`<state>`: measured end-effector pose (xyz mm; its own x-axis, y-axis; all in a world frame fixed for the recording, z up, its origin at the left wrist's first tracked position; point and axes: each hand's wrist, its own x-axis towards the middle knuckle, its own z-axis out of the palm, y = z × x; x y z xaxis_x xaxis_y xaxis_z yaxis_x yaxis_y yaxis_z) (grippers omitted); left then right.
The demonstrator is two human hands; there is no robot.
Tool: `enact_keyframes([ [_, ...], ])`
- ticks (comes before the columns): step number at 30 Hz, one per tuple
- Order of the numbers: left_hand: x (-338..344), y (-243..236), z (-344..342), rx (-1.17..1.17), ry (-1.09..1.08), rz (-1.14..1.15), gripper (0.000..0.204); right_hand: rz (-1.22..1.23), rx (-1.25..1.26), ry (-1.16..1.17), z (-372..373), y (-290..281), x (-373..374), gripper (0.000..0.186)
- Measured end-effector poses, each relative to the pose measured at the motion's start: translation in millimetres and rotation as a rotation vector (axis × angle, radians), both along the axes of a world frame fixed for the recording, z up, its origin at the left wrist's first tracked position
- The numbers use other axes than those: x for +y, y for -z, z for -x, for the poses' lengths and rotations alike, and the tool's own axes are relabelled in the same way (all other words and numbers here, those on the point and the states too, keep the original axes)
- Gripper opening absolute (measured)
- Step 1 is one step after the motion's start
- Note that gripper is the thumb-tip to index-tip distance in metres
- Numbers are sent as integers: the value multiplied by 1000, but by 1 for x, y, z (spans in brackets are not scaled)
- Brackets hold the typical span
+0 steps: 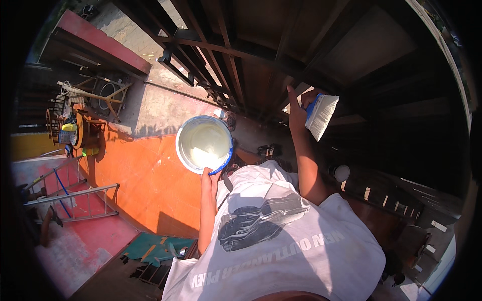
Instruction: The person fills a bucket with water from a tap, then stirs the contents with a blue plastic scraper. They carry the bucket across a tiled floor and walk toward a metal gate while continuing to stir.
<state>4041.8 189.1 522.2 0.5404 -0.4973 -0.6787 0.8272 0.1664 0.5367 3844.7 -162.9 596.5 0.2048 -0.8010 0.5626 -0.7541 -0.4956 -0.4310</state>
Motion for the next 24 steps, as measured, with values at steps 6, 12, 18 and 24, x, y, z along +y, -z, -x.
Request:
enact_keyframes([
  [6, -29, -3, -53, 1, 197, 9, 16, -28, -730, 196, -54, -46, 7, 52],
  [12, -48, -3, -82, 56, 292, -33, 17, 40, -776, 239, -68, 0, -3, 46],
  [18, -46, -4, -69, -1, 354, -19, 34, 241, -464, 162, -44, 9, -32, 34],
  [24, -32, -4, -46, 73, 273, 34, 42, 163, -596, -60, -34, -18, -30, 34],
])
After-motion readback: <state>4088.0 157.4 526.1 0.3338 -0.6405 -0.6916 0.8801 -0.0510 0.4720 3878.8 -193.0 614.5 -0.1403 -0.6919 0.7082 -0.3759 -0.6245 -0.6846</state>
